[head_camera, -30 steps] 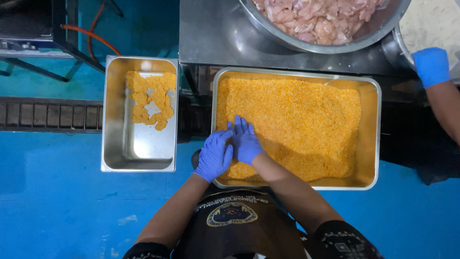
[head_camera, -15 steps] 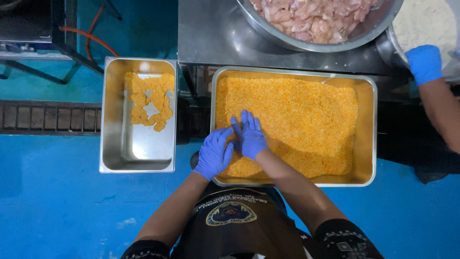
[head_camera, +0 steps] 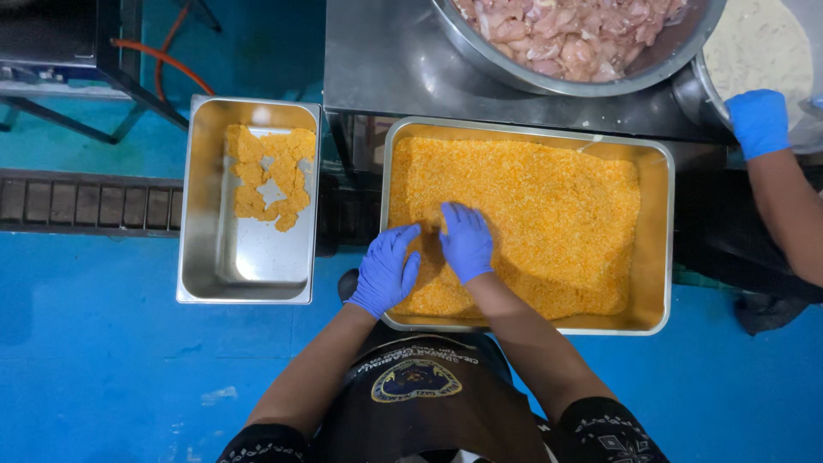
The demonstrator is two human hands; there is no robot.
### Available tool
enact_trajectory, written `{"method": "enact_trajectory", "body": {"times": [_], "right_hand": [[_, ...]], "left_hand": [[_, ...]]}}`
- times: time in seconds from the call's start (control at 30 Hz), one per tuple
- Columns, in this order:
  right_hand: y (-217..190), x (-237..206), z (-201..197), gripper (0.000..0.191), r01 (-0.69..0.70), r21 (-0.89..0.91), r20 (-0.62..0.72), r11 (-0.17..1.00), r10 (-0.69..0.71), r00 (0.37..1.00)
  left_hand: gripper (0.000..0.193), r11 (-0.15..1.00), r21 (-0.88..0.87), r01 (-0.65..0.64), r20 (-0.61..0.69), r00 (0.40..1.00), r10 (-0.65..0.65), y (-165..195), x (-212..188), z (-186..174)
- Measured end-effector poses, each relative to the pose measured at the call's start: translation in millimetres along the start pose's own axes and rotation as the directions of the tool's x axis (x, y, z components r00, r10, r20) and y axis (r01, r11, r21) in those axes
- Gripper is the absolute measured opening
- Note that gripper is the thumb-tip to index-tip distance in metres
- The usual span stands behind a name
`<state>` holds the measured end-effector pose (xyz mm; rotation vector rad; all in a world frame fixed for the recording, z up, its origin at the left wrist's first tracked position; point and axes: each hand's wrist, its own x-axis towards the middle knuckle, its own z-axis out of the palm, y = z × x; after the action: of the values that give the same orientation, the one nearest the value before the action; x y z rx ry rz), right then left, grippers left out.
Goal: The person takes raw chicken pieces and presses them into a large tray of orange breading, coating each piece by hand, then places the breaded pieces into a smaller metal tray beside the breading tray. A coworker nearby handles flour and raw chicken in adjacent bowls.
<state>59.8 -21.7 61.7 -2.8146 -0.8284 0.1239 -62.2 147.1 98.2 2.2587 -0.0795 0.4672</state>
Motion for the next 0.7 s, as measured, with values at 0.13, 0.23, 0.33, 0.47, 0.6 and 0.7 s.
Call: {"method": "enact_trajectory", "body": {"times": [0.13, 0.23, 0.33, 0.47, 0.6, 0.7], "right_hand": [[3, 8, -13, 0.050, -0.336, 0.391, 0.144, 0.857, 0.304, 0.942], [16, 14, -17, 0.056, -0.396, 0.799, 0.303, 0.452, 0.265, 0.915], [36, 11, -15, 0.062, -0.579, 0.815, 0.556, -0.023, 0.315, 0.769], [51, -8, -9, 0.053, -0.303, 0.618, 0.087, 0.726, 0.320, 0.943], [28, -38, -4, 0.050, -0.077, 0.151, -0.100, 0.986, 0.093, 0.991], [-5, -46, -1, 0.075, 0.165, 0.036, -0.021, 0.986, -0.165, 0.986]], "left_hand": [[0.049, 1.000, 0.001, 0.023, -0.001, 1.000, -0.023, 0, -1, -1], [0.043, 1.000, -0.014, 0.012, -0.033, 0.999, -0.012, -1, -2, -1], [0.034, 1.000, -0.021, 0.007, -0.052, 0.999, -0.008, -3, -3, 0], [0.032, 1.000, -0.013, 0.021, -0.041, 0.999, -0.022, -3, -2, 2], [0.037, 1.000, -0.004, 0.017, -0.019, 1.000, -0.017, -3, -1, 5], [0.039, 1.000, 0.023, 0.005, -0.010, 1.000, -0.005, -3, -1, 6]]}}
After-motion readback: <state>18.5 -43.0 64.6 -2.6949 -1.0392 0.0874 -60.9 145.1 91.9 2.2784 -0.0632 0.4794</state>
